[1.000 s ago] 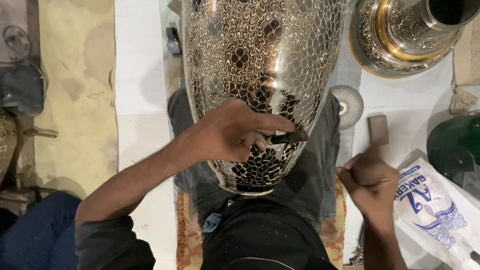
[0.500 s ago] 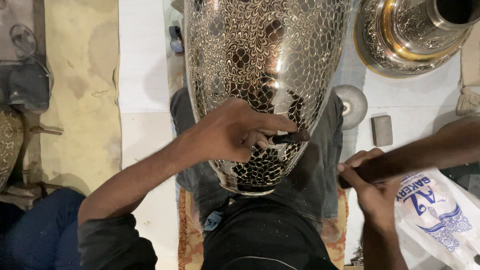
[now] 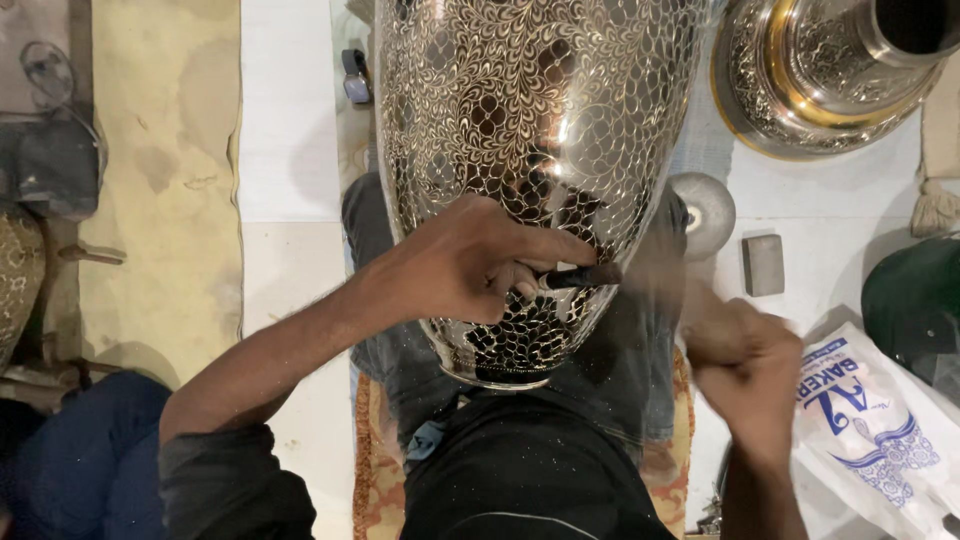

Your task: The person sits on the floor with a large engraved brass vase held between their legs and decorates its surface by hand. They hold a small chisel-like punch against the metal with one hand and strike it with a wooden mallet held in the other hand, repeatedly tapping to work the decorative pattern, repositioning the punch between strikes.

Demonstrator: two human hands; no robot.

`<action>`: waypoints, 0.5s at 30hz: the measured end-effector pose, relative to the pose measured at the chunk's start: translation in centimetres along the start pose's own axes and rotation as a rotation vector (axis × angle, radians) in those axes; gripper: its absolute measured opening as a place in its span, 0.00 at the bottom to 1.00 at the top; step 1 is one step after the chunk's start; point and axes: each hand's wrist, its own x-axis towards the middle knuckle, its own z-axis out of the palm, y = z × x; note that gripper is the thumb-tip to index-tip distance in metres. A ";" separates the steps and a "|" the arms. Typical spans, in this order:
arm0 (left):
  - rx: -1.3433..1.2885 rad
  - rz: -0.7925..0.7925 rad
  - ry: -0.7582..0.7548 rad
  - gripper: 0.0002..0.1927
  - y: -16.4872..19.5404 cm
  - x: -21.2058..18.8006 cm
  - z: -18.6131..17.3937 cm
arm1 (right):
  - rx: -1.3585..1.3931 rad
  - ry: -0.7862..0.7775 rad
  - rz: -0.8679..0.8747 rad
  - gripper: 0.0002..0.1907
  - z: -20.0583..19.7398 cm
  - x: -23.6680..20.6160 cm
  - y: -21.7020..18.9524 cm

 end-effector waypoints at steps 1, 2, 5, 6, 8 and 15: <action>0.020 0.009 0.000 0.32 0.0 0.0 0.0 | -0.096 0.032 -0.019 0.05 0.0 0.1 0.2; 0.005 0.003 -0.006 0.32 0.0 0.0 0.1 | -0.191 0.070 -0.029 0.05 0.1 0.0 0.4; -0.024 -0.006 -0.017 0.33 -0.2 0.2 0.0 | -0.004 0.141 -0.106 0.16 0.7 -0.4 0.8; -0.028 -0.011 -0.020 0.34 -0.2 0.3 -0.1 | 0.139 0.148 -0.133 0.23 0.9 -0.6 0.8; -0.053 -0.020 -0.024 0.36 -0.2 0.3 -0.3 | 0.189 0.223 0.174 0.14 1.1 -1.0 0.8; -0.019 -0.033 -0.044 0.37 0.4 0.8 -0.5 | 0.494 0.288 0.197 0.13 0.4 -0.7 -0.1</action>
